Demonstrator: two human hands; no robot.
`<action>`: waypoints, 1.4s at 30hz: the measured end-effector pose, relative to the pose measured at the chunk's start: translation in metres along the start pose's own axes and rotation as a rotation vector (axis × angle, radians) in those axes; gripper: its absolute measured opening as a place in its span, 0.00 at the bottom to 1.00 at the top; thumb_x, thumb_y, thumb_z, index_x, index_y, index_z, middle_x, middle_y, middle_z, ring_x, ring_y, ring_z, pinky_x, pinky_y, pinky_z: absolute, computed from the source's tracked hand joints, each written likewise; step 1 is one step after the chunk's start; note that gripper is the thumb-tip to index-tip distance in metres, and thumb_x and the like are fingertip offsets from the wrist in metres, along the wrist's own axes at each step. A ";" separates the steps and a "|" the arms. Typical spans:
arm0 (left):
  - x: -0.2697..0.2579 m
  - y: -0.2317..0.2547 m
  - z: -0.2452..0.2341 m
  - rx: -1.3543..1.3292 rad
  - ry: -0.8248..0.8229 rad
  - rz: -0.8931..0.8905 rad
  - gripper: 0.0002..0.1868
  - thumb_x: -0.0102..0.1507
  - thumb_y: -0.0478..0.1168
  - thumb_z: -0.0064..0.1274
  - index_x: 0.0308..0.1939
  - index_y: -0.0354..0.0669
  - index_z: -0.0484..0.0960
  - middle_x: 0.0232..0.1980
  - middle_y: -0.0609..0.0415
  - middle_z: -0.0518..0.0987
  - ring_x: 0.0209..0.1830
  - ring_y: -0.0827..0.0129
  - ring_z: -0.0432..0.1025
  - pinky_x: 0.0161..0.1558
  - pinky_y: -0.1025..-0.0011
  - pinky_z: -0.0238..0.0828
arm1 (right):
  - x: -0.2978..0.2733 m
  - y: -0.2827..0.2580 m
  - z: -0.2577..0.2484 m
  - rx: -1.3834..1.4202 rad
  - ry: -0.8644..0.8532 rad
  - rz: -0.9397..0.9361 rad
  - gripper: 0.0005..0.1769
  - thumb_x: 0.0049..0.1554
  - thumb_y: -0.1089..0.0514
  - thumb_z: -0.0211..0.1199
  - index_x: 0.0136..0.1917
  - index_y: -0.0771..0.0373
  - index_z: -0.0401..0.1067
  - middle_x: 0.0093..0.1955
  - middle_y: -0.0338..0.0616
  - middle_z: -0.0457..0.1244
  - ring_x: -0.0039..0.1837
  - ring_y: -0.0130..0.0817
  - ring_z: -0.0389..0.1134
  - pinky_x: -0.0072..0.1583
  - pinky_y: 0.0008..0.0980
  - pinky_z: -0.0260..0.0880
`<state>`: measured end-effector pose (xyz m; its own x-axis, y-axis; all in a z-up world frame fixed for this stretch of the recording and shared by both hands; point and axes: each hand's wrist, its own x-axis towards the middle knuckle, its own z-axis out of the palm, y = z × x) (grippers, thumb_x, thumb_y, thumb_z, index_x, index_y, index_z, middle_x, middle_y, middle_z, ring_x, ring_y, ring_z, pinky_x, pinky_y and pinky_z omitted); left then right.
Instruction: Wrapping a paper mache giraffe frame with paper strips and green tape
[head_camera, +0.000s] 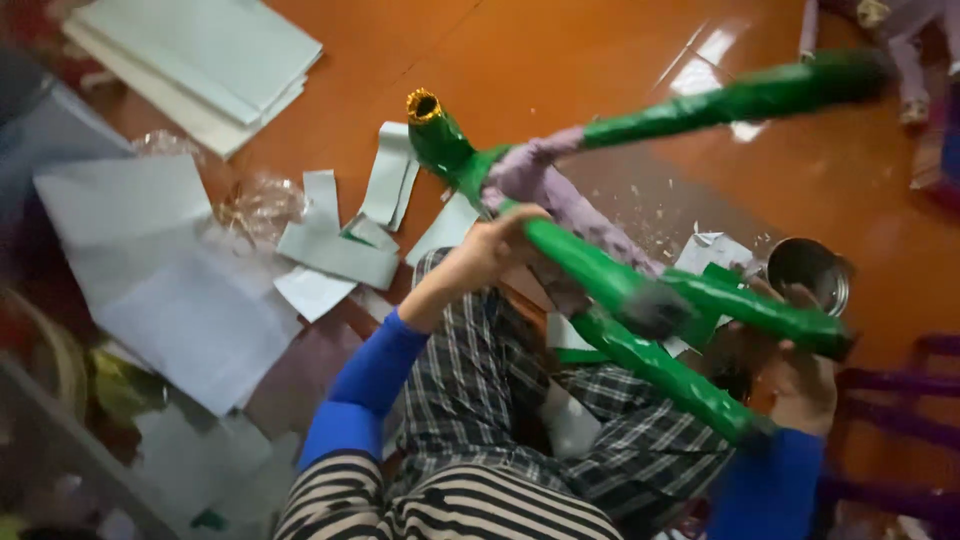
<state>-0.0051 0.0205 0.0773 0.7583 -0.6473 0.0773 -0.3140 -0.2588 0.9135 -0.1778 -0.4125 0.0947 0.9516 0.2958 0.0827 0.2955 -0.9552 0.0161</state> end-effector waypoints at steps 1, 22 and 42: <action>0.008 -0.009 -0.010 -0.080 0.184 0.146 0.29 0.66 0.33 0.50 0.71 0.59 0.73 0.58 0.54 0.81 0.56 0.67 0.74 0.56 0.65 0.71 | 0.005 0.022 0.026 0.914 0.217 0.018 0.34 0.68 0.62 0.57 0.85 0.55 0.57 0.92 0.52 0.44 0.88 0.52 0.45 0.78 0.66 0.51; 0.001 -0.170 0.213 0.336 -0.014 0.280 0.08 0.71 0.42 0.60 0.53 0.49 0.86 0.41 0.54 0.82 0.44 0.54 0.80 0.45 0.57 0.80 | 0.167 -0.065 0.252 0.558 0.419 0.166 0.36 0.59 0.75 0.65 0.79 0.60 0.66 0.78 0.57 0.56 0.81 0.51 0.56 0.78 0.43 0.68; 0.083 -0.222 0.236 0.121 -0.344 -0.428 0.15 0.71 0.48 0.55 0.60 0.59 0.88 0.47 0.47 0.90 0.54 0.47 0.83 0.56 0.49 0.78 | -0.052 0.146 0.395 0.581 0.177 1.580 0.28 0.47 0.47 0.86 0.53 0.65 0.79 0.50 0.58 0.72 0.60 0.59 0.75 0.60 0.55 0.77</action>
<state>-0.0079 -0.1450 -0.2133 0.6085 -0.6581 -0.4434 -0.0981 -0.6168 0.7810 -0.1508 -0.5638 -0.3009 0.3172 -0.9179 -0.2384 -0.8379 -0.1536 -0.5237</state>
